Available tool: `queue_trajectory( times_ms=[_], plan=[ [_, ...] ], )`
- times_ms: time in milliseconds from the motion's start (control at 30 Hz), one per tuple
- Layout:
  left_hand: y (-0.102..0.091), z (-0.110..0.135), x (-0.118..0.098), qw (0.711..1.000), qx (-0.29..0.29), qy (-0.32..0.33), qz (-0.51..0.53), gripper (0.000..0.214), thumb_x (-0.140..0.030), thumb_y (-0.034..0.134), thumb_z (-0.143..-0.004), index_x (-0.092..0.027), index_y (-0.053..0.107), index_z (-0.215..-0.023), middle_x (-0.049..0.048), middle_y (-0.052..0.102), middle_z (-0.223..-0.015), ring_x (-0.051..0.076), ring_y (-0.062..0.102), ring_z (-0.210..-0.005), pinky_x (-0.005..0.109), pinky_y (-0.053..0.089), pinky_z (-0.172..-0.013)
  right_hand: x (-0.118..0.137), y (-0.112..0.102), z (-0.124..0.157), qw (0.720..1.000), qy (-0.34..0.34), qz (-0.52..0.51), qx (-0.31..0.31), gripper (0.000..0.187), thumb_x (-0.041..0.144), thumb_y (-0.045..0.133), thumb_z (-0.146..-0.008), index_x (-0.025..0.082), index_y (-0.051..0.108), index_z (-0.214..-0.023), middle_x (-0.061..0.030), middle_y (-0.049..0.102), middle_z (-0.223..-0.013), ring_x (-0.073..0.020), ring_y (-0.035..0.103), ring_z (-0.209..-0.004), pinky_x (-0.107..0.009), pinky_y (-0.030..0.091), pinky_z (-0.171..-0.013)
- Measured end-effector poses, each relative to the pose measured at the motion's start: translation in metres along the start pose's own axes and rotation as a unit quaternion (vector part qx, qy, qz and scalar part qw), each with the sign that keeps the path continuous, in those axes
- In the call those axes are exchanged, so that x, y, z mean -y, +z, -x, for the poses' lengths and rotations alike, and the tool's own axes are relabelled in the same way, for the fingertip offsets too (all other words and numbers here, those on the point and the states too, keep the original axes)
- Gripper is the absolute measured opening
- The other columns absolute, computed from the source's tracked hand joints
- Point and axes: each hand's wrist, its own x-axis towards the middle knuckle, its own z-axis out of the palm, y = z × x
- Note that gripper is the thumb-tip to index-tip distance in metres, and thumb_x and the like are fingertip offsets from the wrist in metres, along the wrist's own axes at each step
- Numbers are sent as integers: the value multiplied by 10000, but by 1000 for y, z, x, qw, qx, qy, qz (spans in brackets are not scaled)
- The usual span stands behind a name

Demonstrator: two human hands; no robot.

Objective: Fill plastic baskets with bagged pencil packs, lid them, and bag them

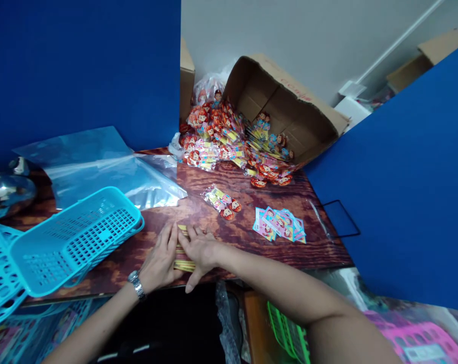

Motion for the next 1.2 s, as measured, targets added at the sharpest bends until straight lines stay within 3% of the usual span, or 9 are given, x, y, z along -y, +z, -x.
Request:
queue_trajectory(
  times_ms=[133, 233, 367, 467, 567, 667, 867, 1000, 1200],
  plan=[
    [2, -1, 0, 1000, -7, -10, 10, 1215, -173, 660, -553, -94, -202, -1405, 281, 136, -1458, 431, 149, -1359, 557, 292, -1047, 4, 5, -5, 996, 36, 73, -45, 1303, 403, 859, -452, 79, 99, -1459, -315, 165, -1464, -453, 214, -1327, -634, 246, -1016],
    [-3, -1, 7, 999, -8, 10, 48, 1209, -233, 705, -598, -111, -170, -1422, 280, 122, -1464, 437, 139, -1362, 579, 281, -1046, 1, 6, -6, 992, 20, 88, -93, 1173, 340, 847, -507, 80, 182, -1438, -301, 280, -1422, -414, 327, -1281, -591, 297, -1007],
    [-16, 11, 17, 989, 21, 17, 146, 1183, -373, 729, -661, -175, -137, -1443, 228, 21, -1508, 372, 80, -1396, 530, 271, -1075, -6, 4, -3, 992, 6, 76, -103, 1185, 351, 842, -526, 130, 140, -1454, -265, 295, -1421, -393, 350, -1269, -540, 329, -999],
    [-18, 24, 18, 986, -11, -14, 166, 1140, -434, 691, -713, -183, -148, -1442, 208, -14, -1521, 344, 42, -1406, 517, 248, -1088, -7, 3, -2, 992, 11, 58, -108, 1195, 358, 834, -541, 172, 98, -1464, -254, 291, -1425, -392, 353, -1268, -548, 319, -998],
    [-14, 25, 11, 994, -48, 8, 102, 1164, -499, 697, -685, -175, -118, -1450, 210, -94, -1519, 392, -15, -1394, 564, 209, -1079, -5, 4, -3, 992, 15, 65, -108, 1181, 385, 826, -545, 155, 116, -1461, -265, 295, -1421, -399, 352, -1264, -569, 317, -994],
    [-11, 11, 6, 997, -64, 51, -5, 1125, -549, 669, -681, -176, -49, -1462, 204, -122, -1519, 438, -68, -1376, 615, 151, -1063, -4, 4, -4, 990, 16, 94, -108, 1122, 405, 818, -548, 84, 206, -1432, -287, 289, -1421, -401, 363, -1253, -558, 332, -994],
    [-15, -10, 6, 995, -10, 49, -82, 1105, -559, 649, -659, -87, 51, -1459, 251, 161, -1494, 410, 75, -1384, 568, 162, -1072, -8, 6, -6, 985, -5, 114, -129, 1026, 423, 795, -574, 34, 297, -1382, -282, 328, -1408, -371, 377, -1259, -543, 301, -1030],
    [-18, -11, -2, 988, -11, 50, -147, 1097, -573, 661, -618, -89, 139, -1453, 273, 208, -1474, 433, 81, -1377, 593, 94, -1068, -11, 9, -8, 984, -14, 115, -133, 1013, 390, 798, -577, -16, 312, -1368, -305, 335, -1397, -372, 360, -1279, -494, 284, -1059],
    [-23, -25, -9, 985, 58, 44, -158, 1197, -530, 712, -547, -88, 73, -1458, 288, 265, -1443, 416, 258, -1324, 572, 123, -1065, -17, 13, -13, 987, -12, 68, -146, 1119, 389, 825, -518, -33, 265, -1390, -342, 322, -1376, -404, 450, -1201, -442, 444, -940]
  ],
)
